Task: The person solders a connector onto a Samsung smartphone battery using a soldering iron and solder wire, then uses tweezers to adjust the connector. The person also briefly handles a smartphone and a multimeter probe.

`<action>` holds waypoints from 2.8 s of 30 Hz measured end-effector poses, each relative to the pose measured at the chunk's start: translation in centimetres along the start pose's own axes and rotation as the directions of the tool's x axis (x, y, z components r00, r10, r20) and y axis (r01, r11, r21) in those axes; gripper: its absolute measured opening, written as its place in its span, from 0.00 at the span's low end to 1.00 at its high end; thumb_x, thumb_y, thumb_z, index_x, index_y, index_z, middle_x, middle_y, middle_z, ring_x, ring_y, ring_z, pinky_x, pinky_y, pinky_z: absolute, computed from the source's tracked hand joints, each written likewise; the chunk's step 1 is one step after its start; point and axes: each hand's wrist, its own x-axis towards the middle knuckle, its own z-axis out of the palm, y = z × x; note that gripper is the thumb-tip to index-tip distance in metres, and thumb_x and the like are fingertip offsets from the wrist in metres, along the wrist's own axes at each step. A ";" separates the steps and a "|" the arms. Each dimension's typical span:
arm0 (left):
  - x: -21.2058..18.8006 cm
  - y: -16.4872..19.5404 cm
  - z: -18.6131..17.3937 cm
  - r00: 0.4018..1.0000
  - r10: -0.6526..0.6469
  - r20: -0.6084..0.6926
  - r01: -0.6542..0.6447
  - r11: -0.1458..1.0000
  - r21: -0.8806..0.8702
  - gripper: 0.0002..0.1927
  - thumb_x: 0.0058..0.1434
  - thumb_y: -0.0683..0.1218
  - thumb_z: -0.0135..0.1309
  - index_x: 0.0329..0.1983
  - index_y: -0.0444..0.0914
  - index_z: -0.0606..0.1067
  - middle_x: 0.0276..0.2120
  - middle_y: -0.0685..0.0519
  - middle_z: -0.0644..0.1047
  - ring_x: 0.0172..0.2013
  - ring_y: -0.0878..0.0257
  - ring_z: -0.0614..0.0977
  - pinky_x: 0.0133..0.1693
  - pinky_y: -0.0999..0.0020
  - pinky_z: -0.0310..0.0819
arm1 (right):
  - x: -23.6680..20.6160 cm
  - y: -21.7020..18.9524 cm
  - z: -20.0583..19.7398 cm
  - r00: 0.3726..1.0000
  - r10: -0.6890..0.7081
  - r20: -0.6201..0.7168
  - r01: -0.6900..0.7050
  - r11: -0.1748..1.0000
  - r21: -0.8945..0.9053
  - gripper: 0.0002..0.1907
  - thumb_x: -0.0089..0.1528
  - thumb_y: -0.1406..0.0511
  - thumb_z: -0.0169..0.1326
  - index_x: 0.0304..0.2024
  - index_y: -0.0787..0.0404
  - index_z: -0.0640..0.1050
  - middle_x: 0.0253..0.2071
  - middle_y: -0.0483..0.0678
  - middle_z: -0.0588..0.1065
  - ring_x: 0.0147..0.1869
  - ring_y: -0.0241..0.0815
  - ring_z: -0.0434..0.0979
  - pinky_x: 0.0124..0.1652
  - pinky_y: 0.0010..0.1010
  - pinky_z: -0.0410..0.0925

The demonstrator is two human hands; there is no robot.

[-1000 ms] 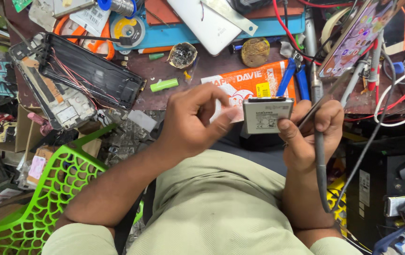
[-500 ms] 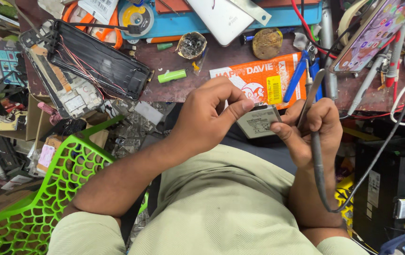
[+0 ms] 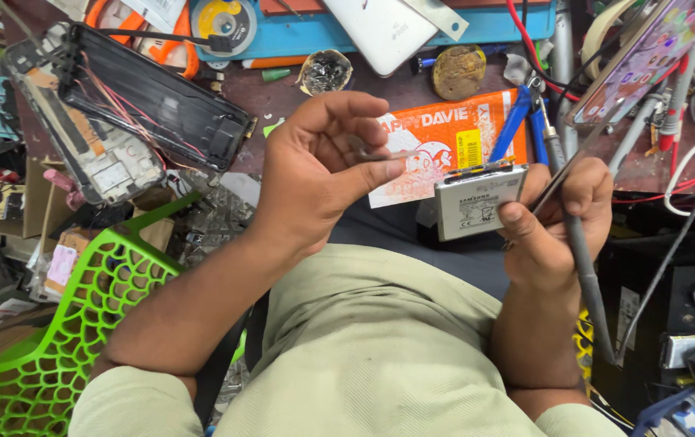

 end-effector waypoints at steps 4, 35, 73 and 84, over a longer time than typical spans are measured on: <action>0.2 -0.6 0.1 1.000 0.011 -0.005 -0.011 1.000 -0.014 0.13 0.61 0.31 0.66 0.48 0.30 0.78 0.42 0.47 0.83 0.45 0.62 0.86 0.53 0.66 0.86 | 0.1 0.0 -0.2 1.000 -0.013 -0.015 0.013 1.000 -0.002 0.27 0.66 0.79 0.63 0.42 0.54 0.57 0.28 0.50 0.69 0.24 0.29 0.61 0.24 0.17 0.54; -1.4 -4.3 3.3 0.983 -0.049 0.177 -0.025 0.920 0.391 0.16 0.66 0.50 0.62 0.49 0.35 0.76 0.39 0.54 0.79 0.40 0.68 0.80 0.45 0.71 0.76 | -1.6 -0.1 1.5 0.968 -0.168 -0.184 0.148 0.982 -0.118 0.28 0.70 0.76 0.63 0.43 0.54 0.55 0.32 0.46 0.68 0.27 0.31 0.63 0.27 0.20 0.59; 2.5 -0.7 2.0 0.806 0.068 0.588 -0.585 -0.056 0.809 0.46 0.40 0.58 0.74 0.61 0.35 0.73 0.50 0.50 0.72 0.50 0.52 0.70 0.49 0.54 0.64 | -0.2 -0.8 -1.9 0.843 -0.511 -0.166 0.416 0.816 -0.402 0.29 0.69 0.64 0.67 0.48 0.51 0.55 0.47 0.61 0.81 0.39 0.43 0.82 0.39 0.27 0.76; 1.1 -1.3 3.6 0.724 0.277 0.631 -0.682 0.156 0.714 0.29 0.57 0.61 0.69 0.52 0.38 0.77 0.49 0.50 0.74 0.54 0.51 0.75 0.56 0.52 0.66 | 0.5 -0.6 1.0 0.855 -0.517 -0.041 0.426 0.745 -0.514 0.29 0.66 0.65 0.64 0.46 0.52 0.53 0.40 0.57 0.79 0.36 0.42 0.85 0.37 0.30 0.81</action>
